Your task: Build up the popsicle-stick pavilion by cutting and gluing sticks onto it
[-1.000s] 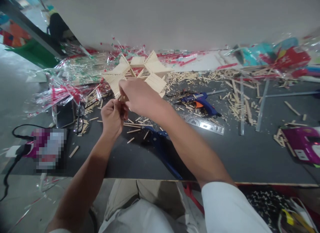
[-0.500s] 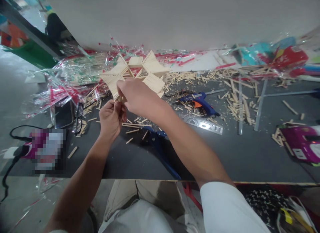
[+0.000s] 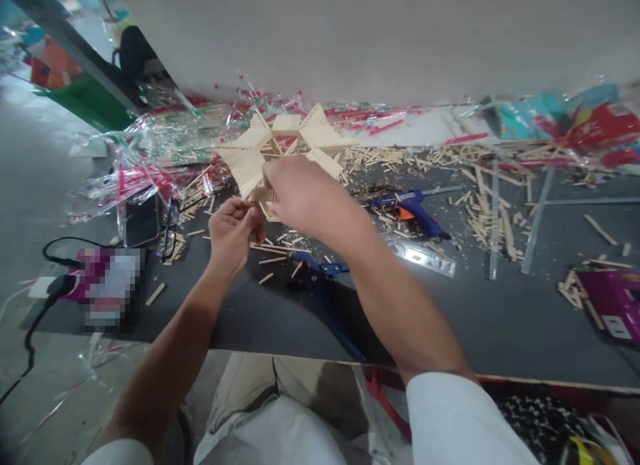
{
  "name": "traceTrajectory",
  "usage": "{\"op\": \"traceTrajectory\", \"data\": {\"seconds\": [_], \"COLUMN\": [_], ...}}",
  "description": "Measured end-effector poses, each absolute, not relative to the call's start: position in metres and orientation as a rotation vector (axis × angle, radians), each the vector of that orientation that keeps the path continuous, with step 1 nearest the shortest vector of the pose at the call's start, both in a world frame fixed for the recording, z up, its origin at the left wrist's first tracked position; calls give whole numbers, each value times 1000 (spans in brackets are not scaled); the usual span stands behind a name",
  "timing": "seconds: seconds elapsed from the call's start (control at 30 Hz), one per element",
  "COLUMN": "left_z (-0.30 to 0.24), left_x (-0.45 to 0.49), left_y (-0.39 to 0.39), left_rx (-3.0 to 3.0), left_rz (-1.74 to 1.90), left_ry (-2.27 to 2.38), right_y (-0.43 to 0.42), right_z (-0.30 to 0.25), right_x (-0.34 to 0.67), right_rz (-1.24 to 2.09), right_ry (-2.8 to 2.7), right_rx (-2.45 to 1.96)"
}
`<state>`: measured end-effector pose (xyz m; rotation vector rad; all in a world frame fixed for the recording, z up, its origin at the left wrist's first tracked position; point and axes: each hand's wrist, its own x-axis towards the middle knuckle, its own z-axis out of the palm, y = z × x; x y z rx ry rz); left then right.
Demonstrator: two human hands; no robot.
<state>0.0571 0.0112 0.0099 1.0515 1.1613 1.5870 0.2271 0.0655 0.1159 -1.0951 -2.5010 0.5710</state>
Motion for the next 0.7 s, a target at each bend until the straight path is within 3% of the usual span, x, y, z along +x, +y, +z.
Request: {"op": "traceTrajectory", "data": {"seconds": [0.3, 0.4, 0.7], "left_z": [11, 13, 0], "left_x": [62, 62, 64], "left_y": [6, 6, -15], "left_rx": [1002, 980, 1289], "left_rz": [1602, 1560, 1391], "left_ry": [1102, 1091, 1302], "right_y": [84, 91, 85], "right_z": [144, 144, 131], "right_x": [326, 352, 388], "right_rz": [427, 301, 416], "right_ry": [-2471, -2403, -2403], "right_rx": [-1837, -1977, -2110]}}
